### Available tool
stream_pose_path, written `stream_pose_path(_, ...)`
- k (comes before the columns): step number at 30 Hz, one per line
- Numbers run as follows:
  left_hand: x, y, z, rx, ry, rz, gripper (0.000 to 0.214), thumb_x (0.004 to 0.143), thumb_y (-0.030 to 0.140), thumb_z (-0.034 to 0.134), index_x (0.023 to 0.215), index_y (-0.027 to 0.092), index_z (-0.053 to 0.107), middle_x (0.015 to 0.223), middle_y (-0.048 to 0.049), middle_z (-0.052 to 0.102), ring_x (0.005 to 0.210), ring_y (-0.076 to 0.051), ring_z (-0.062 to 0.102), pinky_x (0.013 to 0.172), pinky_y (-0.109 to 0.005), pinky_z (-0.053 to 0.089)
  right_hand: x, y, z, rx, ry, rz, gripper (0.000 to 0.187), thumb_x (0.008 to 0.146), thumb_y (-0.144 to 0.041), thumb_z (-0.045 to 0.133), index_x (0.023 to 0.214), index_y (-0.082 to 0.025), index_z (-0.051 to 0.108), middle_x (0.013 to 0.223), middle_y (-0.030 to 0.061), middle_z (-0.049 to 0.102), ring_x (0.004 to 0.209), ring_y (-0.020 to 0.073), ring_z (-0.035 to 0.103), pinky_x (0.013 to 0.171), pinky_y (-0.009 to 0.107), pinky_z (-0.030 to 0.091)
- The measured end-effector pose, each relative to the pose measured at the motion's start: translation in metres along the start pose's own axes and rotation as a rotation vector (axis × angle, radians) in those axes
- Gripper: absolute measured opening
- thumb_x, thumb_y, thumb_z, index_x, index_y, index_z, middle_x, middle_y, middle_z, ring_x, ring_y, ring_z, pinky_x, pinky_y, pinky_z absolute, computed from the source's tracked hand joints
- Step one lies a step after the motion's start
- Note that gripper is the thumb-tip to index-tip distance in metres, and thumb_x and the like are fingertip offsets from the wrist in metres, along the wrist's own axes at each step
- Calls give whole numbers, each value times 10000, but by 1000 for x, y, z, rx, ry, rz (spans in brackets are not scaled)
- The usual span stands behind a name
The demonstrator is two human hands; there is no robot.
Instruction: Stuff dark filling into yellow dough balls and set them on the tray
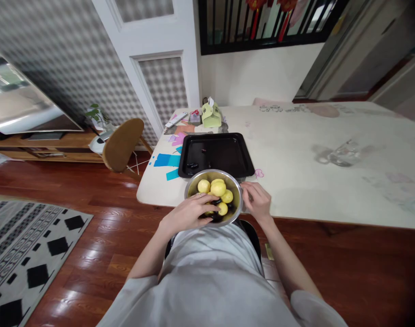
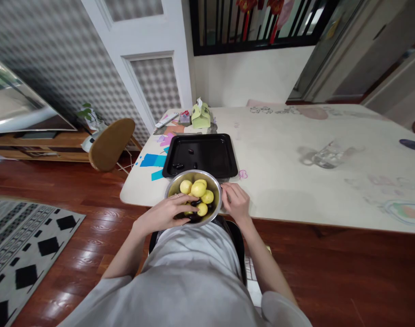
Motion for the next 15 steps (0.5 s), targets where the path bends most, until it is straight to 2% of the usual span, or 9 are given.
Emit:
stream_pose_path(8, 0, 1, 2, -91, 41, -69, 293, 968, 257, 720, 1259, 289, 713, 1468, -85, 602, 1379, -291, 587, 1182, -480, 512, -1, 2, 1, -28, -7, 9, 248, 988, -134, 525, 1060, -218, 747, 948, 87, 792, 871, 222, 751, 801, 359, 613)
stream_pose_path(15, 1, 4, 3, -69, 40, -137, 278, 976, 268, 715, 1251, 274, 682, 1336, -92, 601, 1304, -288, 604, 1115, -451, 544, 1, -1, 0, -24, 1, 3, 234, 988, -121, 532, 1029, -209, 746, 944, 85, 793, 870, 214, 750, 787, 343, 611)
Point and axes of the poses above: each hand's wrist, its own x-axis towards the middle knuckle, its own z-axis out of the palm, y = z × x, the point moved 8 cm from there along x, towards the middle knuckle
